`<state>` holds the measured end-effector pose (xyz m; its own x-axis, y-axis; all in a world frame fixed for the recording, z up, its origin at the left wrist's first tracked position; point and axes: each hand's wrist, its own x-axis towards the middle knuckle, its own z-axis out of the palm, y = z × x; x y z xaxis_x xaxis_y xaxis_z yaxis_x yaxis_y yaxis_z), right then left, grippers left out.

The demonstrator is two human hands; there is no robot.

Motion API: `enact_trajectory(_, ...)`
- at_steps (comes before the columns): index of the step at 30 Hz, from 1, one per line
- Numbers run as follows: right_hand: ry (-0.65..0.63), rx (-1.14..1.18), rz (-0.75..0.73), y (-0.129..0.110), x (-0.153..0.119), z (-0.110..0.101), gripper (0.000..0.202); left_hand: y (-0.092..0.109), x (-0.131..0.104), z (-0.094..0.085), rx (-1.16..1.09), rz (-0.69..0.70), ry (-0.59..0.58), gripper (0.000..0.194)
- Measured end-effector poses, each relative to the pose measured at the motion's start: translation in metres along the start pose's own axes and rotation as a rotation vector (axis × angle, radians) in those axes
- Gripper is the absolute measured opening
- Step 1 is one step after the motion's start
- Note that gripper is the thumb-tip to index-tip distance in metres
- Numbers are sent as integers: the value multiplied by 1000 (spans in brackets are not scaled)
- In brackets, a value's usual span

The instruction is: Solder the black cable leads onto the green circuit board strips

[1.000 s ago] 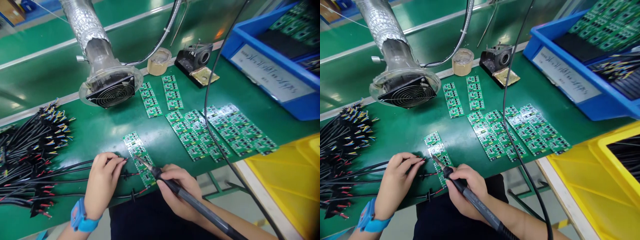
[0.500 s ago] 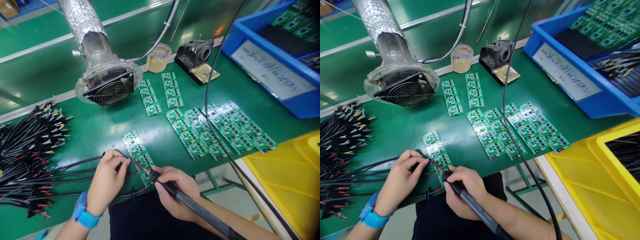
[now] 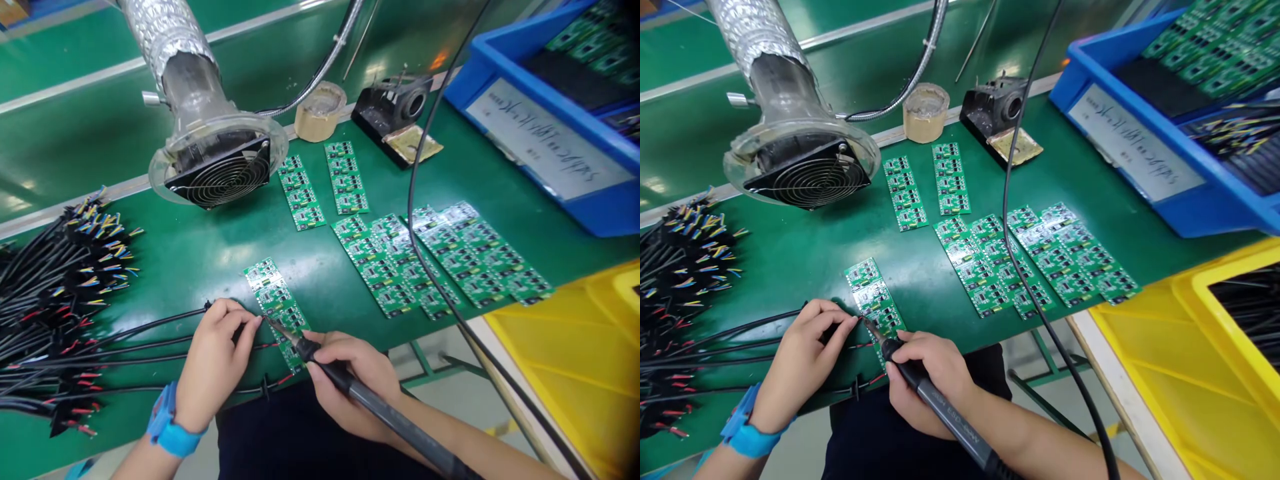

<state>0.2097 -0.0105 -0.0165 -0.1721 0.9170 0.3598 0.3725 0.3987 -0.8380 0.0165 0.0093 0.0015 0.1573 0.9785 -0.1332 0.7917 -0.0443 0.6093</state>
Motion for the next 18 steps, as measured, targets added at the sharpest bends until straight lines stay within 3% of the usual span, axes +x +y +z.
enact_trajectory(11,42,41,82,-3,3,-3,19,-1,-1,2,1,-11,13,19)
enact_trajectory(18,-15,-53,8,-6,5,0,20,-1,-1,3,5,-1,19,17)
